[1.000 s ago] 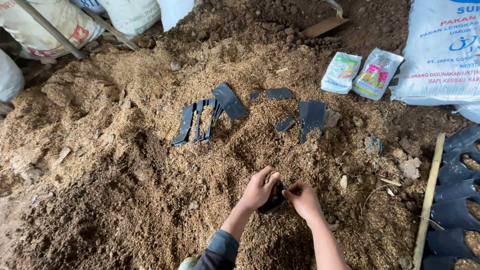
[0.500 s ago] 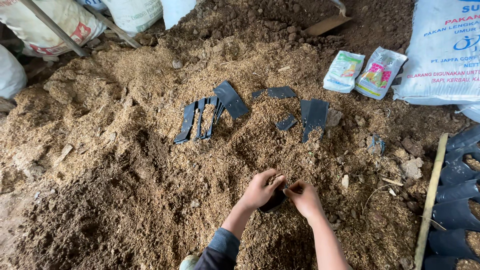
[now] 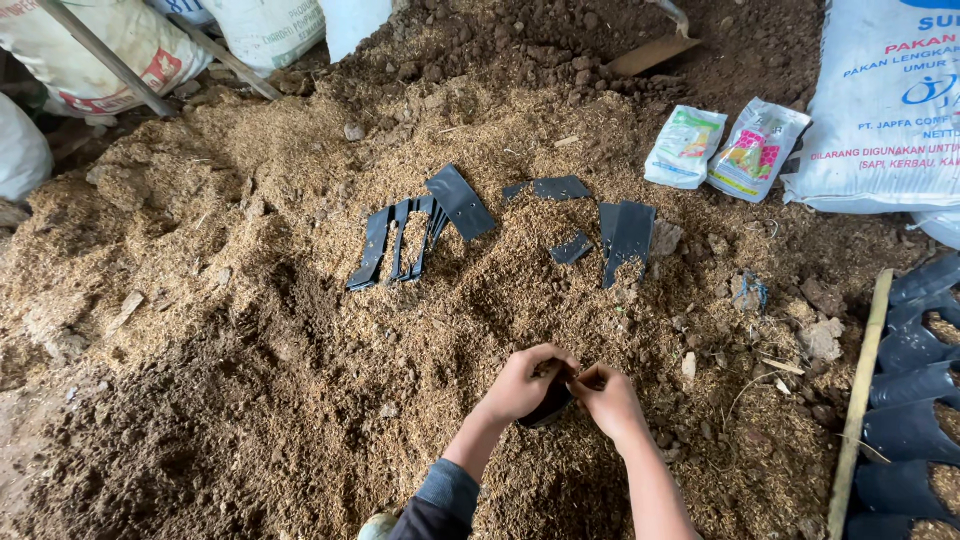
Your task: The person fills a black plastic seedling pot with a mixture of soil and husks by hand, repeatedly scooping the material from a pile and tamping it down inside the pot.
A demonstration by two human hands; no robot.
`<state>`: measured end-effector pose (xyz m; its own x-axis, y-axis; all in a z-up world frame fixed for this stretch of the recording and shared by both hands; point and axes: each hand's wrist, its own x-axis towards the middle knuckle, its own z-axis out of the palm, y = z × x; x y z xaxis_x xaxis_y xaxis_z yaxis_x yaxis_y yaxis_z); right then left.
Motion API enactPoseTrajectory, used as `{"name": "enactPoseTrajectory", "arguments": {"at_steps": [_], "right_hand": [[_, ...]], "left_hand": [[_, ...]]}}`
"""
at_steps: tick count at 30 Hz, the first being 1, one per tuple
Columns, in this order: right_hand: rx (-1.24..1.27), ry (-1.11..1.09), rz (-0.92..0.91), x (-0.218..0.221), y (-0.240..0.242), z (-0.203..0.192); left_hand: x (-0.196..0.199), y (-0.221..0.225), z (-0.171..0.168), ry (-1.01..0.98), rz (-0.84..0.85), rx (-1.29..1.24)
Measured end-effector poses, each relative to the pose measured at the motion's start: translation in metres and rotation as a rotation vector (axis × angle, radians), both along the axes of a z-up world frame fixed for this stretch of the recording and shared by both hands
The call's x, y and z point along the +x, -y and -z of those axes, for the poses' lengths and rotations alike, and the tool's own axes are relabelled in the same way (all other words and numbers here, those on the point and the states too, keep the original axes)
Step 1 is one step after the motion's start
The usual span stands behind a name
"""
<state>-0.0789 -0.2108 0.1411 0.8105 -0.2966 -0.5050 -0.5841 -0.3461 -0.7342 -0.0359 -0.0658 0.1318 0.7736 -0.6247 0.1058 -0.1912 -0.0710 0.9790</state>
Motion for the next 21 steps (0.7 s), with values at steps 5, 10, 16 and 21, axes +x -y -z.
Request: {"name": "enactPoseTrajectory", "arguments": {"at_steps": [5,10,16,21], "right_hand": [[0.004,0.006,-0.003,0.000,0.000,0.001],[-0.009,0.003,-0.011,0.000,0.000,-0.001],[-0.054,-0.008,-0.036,0.000,0.004,0.002],[0.115,0.106,-0.101,-0.001,0.005,0.010]], "left_hand": [[0.001,-0.001,-0.006,-0.075,0.001,0.069],[0.010,-0.002,0.004,0.024,-0.058,0.092],[0.018,-0.021,-0.010,0.212,-0.380,0.599],[0.007,-0.030,-0.029,-0.092,-0.056,1.116]]}}
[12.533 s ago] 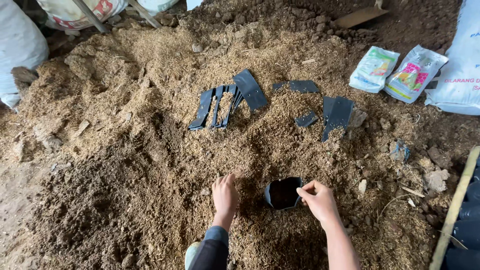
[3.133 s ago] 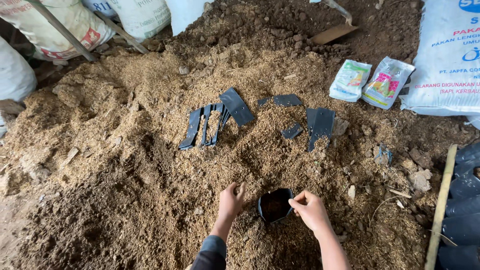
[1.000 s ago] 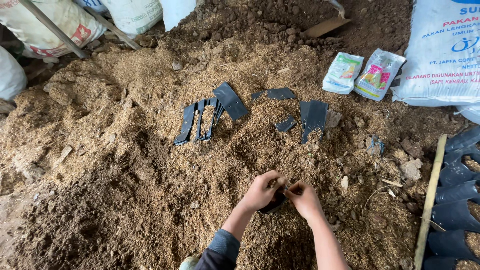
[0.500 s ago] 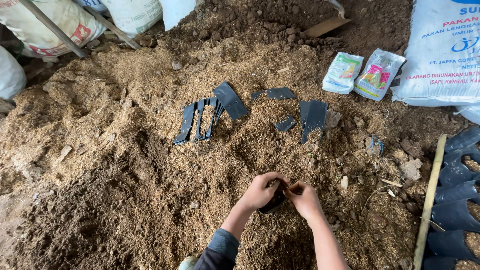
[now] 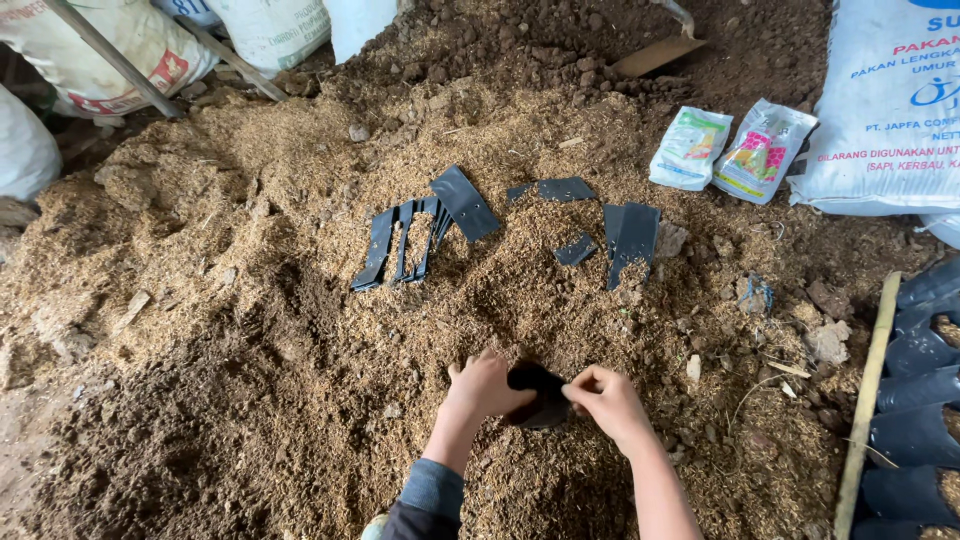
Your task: The person fills a black plastic seedling pot with a mixture of soil and husks by hand, repeatedly scooping the material from a pile and tamping it down inside the pot.
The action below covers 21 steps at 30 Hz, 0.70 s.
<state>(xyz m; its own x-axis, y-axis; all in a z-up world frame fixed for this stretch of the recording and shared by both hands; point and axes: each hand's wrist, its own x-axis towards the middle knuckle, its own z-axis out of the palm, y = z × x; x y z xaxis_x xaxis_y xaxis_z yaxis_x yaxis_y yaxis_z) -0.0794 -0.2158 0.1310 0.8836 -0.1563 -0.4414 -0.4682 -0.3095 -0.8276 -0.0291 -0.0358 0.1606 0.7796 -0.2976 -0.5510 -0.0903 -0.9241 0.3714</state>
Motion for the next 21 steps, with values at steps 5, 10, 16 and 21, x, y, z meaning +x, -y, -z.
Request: {"name": "enactPoseTrajectory", "arguments": {"at_steps": [5,10,16,21], "right_hand": [[-0.201,-0.042,0.048,0.001,-0.005,-0.011],[0.295,0.129,0.209,0.003,0.007,0.013],[0.126,0.112,0.236,-0.001,-0.002,0.000],[-0.099,0.069,0.156,0.002,0.000,0.002]], "left_hand": [[-0.003,0.001,0.000,-0.058,-0.016,-0.006],[0.011,0.001,0.053,0.182,-0.097,-0.187],[0.009,0.002,0.061,0.230,-0.012,-0.150],[0.007,-0.001,0.065,0.152,-0.037,-0.121]]}}
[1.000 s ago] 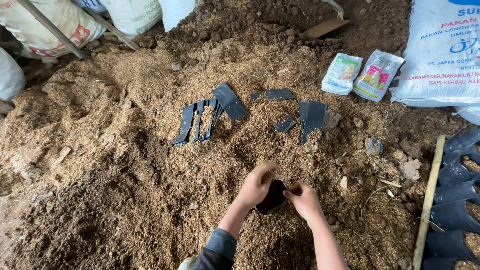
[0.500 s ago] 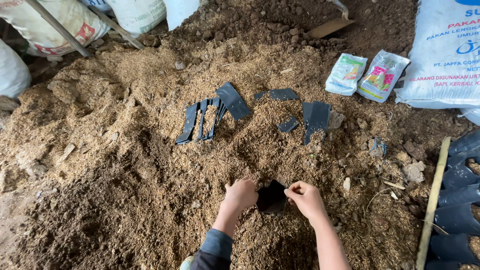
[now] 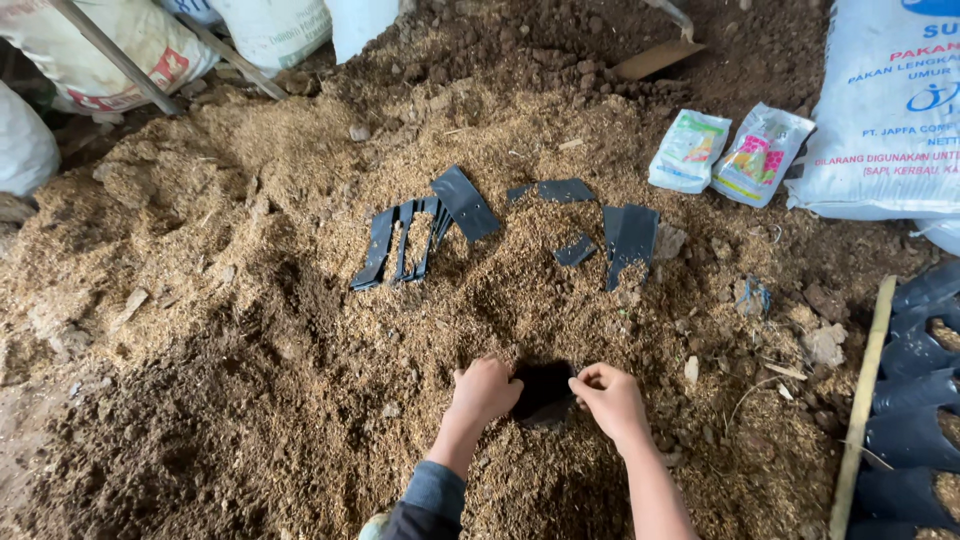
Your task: The person fills a black plastic seedling pot with a mixture of soil and husks by hand, repeatedly scooping the material from a pile and tamping it down inside the pot.
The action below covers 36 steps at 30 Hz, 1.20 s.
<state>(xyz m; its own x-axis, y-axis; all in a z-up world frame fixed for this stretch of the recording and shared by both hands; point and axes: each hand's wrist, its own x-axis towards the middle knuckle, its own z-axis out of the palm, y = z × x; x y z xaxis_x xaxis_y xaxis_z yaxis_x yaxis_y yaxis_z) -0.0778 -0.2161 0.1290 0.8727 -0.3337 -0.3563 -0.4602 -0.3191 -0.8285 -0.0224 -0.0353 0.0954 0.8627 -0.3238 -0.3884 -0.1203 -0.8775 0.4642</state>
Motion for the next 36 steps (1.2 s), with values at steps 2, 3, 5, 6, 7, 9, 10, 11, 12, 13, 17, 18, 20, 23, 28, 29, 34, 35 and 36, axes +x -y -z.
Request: {"name": "enactPoseTrajectory", "arguments": {"at_steps": [2,3,5,6,7,9,10,11,12,13,17,18,20,23,28,29,34,35,36], "right_hand": [[-0.017,-0.007,0.004,0.000,0.004,0.006],[-0.033,-0.004,0.010,0.004,0.006,0.008],[-0.026,-0.021,0.013,0.005,0.008,0.009],[-0.020,-0.038,0.016,0.005,0.010,0.010],[-0.020,-0.038,0.017,0.004,0.008,0.007],[0.071,-0.032,0.046,0.001,0.004,-0.001],[0.069,-0.027,0.049,0.003,0.004,-0.005],[0.095,-0.030,0.053,0.002,0.004,-0.010],[0.122,-0.032,0.057,0.002,0.004,-0.015],[0.112,-0.026,0.057,0.006,0.010,-0.010],[0.216,0.066,0.172,0.020,0.031,0.008],[0.223,0.060,0.192,0.028,0.037,0.011],[0.154,0.026,0.164,0.031,0.047,0.028],[-0.049,-0.063,0.005,0.050,0.063,0.072],[-0.181,-0.106,-0.206,0.089,0.061,0.128],[-0.213,-0.075,-0.346,0.097,0.053,0.111],[-0.297,0.082,-0.647,0.136,0.006,0.064],[-0.423,-0.054,-0.772,0.139,-0.004,0.051],[-0.549,-0.191,-0.896,0.141,-0.015,0.038]], "left_hand": [[0.000,0.003,0.002,0.026,-0.003,-0.006],[0.004,0.004,0.001,0.063,-0.003,-0.010],[0.007,0.006,0.014,0.022,0.003,0.014],[0.007,0.007,0.021,-0.018,0.008,0.039],[0.006,0.006,0.016,-0.017,0.009,0.038],[0.003,0.005,0.006,-0.029,0.005,0.032],[0.005,0.004,0.001,-0.025,0.007,0.030],[0.005,0.005,-0.003,-0.013,0.019,0.045],[0.005,0.005,-0.007,0.000,0.030,0.060],[0.010,0.008,0.003,0.006,0.030,0.050],[0.007,0.013,0.010,0.064,0.115,0.142],[0.005,0.015,0.002,0.102,0.159,0.142],[0.006,0.017,0.007,0.124,0.208,0.205],[0.017,0.017,0.016,0.135,0.257,0.302],[0.013,0.008,-0.001,0.017,0.226,0.264],[0.007,0.007,-0.031,-0.073,0.225,0.212],[0.008,0.002,-0.057,-0.234,0.117,0.015],[0.009,0.001,-0.055,-0.226,0.138,0.032],[0.009,0.000,-0.053,-0.219,0.160,0.049]]}}
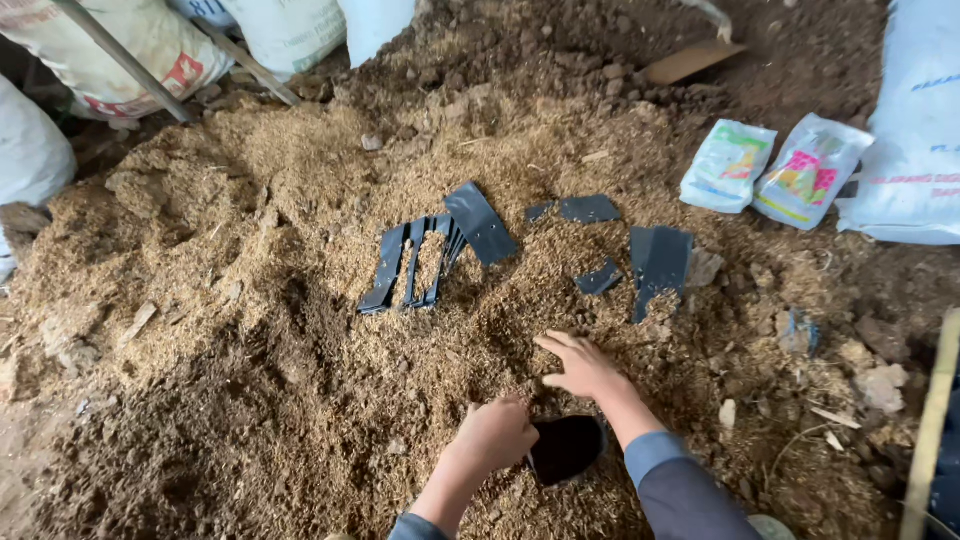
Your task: The person fills a black plastic seedling pot with a mixture of soil and husks by hand, repeatedly scooping the material from a pile and tamping it down inside the pot.
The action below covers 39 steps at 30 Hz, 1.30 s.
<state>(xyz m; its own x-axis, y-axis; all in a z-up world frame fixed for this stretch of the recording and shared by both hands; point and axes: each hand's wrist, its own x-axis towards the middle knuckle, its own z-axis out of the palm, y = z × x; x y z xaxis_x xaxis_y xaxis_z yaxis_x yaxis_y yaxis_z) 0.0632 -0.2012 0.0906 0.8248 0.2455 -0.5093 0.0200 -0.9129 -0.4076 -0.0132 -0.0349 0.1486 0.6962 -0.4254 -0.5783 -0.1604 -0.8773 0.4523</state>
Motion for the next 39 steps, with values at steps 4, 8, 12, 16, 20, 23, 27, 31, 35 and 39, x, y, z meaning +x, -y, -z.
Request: {"name": "enactPoseTrajectory", "arguments": {"at_steps": [4,8,12,16,20,23,27,31,35,39], "right_hand": [[-0.125,0.017,-0.108,-0.014,-0.002,0.011],[0.001,-0.007,0.033,-0.032,0.005,0.010],[0.260,-0.072,0.335,-0.040,0.024,0.005],[0.203,0.044,0.492,-0.031,0.047,-0.013],[0.294,0.217,0.537,-0.026,0.060,-0.012],[0.272,0.337,0.476,-0.035,0.050,-0.008],[-0.119,0.130,0.193,-0.042,0.045,0.032],[-0.161,0.080,0.233,-0.054,0.032,0.040],[0.189,0.068,0.399,-0.051,0.038,0.060],[0.329,0.332,0.497,-0.043,0.056,0.091]], "left_hand": [[-0.002,-0.004,0.010,-0.021,-0.053,-0.091],[-0.004,0.000,0.010,-0.004,-0.034,-0.095],[-0.008,0.003,0.008,0.031,-0.020,-0.056],[-0.014,0.000,0.020,0.044,-0.066,-0.066],[-0.016,0.002,0.019,0.049,-0.111,-0.094],[-0.017,0.003,0.018,0.045,-0.119,-0.086],[-0.020,0.004,0.010,0.068,-0.133,-0.108],[-0.019,0.002,0.018,0.102,-0.125,-0.116],[-0.020,-0.002,0.016,0.081,-0.170,-0.125],[-0.022,-0.001,0.022,0.077,-0.175,-0.117]]}}
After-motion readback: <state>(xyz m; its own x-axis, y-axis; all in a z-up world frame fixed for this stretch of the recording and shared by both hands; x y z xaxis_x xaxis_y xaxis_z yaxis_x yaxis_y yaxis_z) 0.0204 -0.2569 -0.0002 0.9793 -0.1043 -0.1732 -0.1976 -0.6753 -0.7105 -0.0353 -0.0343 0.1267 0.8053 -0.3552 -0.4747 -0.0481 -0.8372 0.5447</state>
